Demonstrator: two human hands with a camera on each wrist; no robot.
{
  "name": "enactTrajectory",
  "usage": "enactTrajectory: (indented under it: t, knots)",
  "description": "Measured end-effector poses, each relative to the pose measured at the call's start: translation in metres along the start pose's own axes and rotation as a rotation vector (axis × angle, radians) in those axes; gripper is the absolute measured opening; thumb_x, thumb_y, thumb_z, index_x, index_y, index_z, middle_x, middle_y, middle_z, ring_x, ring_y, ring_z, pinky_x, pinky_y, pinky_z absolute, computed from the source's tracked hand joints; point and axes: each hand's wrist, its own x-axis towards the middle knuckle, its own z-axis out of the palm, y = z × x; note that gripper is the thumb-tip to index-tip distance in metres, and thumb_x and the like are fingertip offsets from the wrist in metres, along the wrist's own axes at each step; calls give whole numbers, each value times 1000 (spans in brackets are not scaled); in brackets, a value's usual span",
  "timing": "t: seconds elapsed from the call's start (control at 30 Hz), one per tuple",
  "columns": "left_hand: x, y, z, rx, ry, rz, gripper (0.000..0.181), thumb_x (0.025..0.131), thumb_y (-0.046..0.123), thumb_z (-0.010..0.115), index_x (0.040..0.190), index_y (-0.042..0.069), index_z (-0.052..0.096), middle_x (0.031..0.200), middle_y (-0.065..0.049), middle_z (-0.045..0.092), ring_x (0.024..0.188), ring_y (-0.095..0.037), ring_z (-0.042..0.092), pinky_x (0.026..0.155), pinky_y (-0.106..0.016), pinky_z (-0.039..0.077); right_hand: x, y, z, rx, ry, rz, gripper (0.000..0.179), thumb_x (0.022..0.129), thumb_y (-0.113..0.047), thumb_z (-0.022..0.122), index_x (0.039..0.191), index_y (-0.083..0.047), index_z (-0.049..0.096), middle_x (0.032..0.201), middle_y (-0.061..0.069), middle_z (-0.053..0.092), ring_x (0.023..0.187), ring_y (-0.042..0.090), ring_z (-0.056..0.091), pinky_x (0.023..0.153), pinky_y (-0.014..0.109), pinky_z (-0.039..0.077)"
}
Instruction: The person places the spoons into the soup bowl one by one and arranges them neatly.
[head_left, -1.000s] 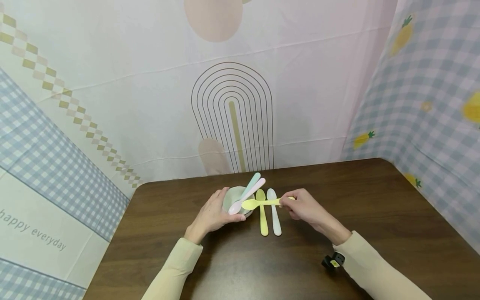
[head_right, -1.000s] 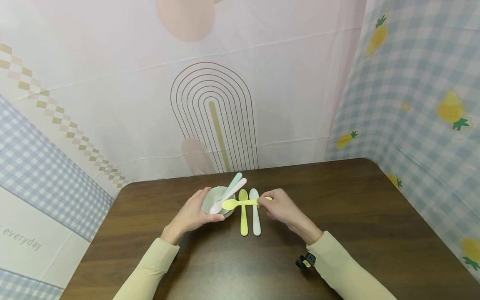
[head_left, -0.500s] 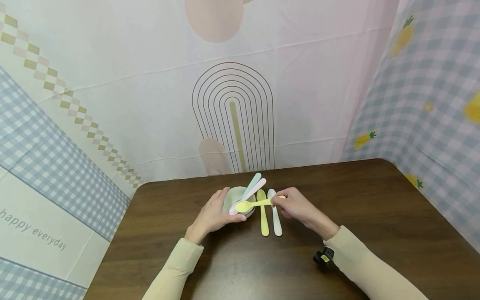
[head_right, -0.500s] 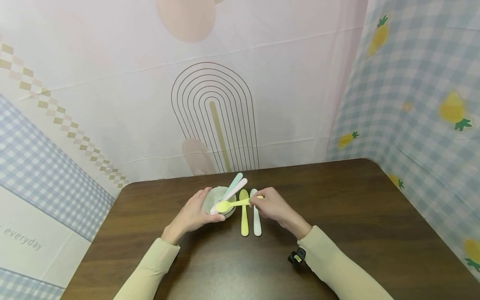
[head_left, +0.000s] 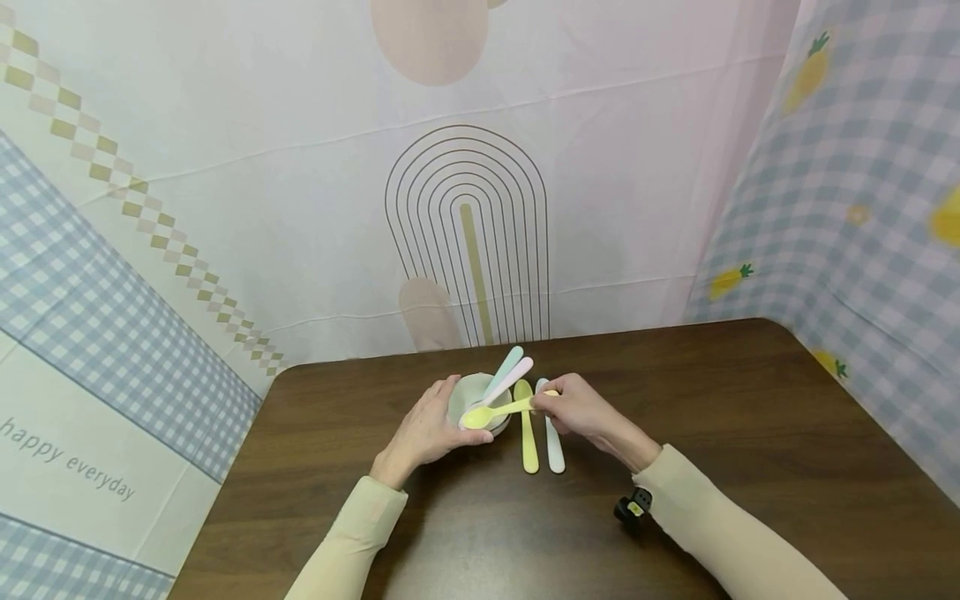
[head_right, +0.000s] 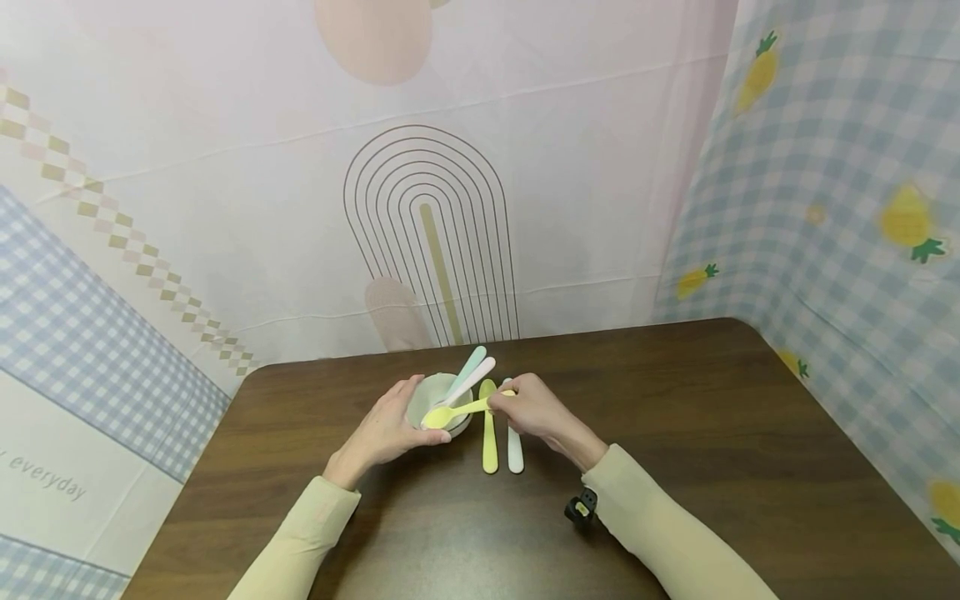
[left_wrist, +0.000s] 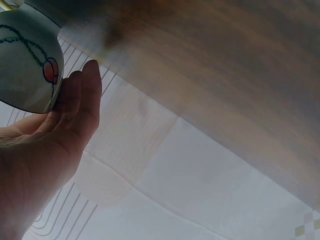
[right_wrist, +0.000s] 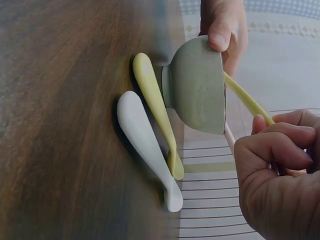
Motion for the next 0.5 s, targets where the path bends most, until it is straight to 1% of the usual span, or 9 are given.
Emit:
enactTrajectory:
  t: [0.13,0.27,0.37,0.5]
  knots:
    - [-1,0,0,-1,-5,-5,116,75,60,94,164,5,44,155,-18,59,136,-34,61,112,-54,53,6,0,2,23,-9,4,18,94,-7,61,79,2,61,57,-8,36,50,8,28,50,22,26]
    - [-1,-1,0,-6,-8,-9,117,75,61,94,164,5,44,156,-18,58,138,-33,60,113,-54,52,10,1,3,28,-8,18,16,92,-7,61,84,6,64,57,-7,37,51,8,29,50,23,27]
    - [-1,-1,0,-8,-7,-8,117,75,61,94,164,5,44,157,-18,57,138,-34,60,114,-54,52,13,2,5,19,-8,26,17,92,-8,61,87,8,66,55,-7,37,51,9,30,51,23,27]
    - [-1,0,0,-7,-9,-7,117,75,62,93,165,5,43,158,-19,56,140,-34,59,114,-54,52,17,2,6,22,-15,27,18,91,-8,61,80,5,63,54,-7,37,51,9,29,51,23,27]
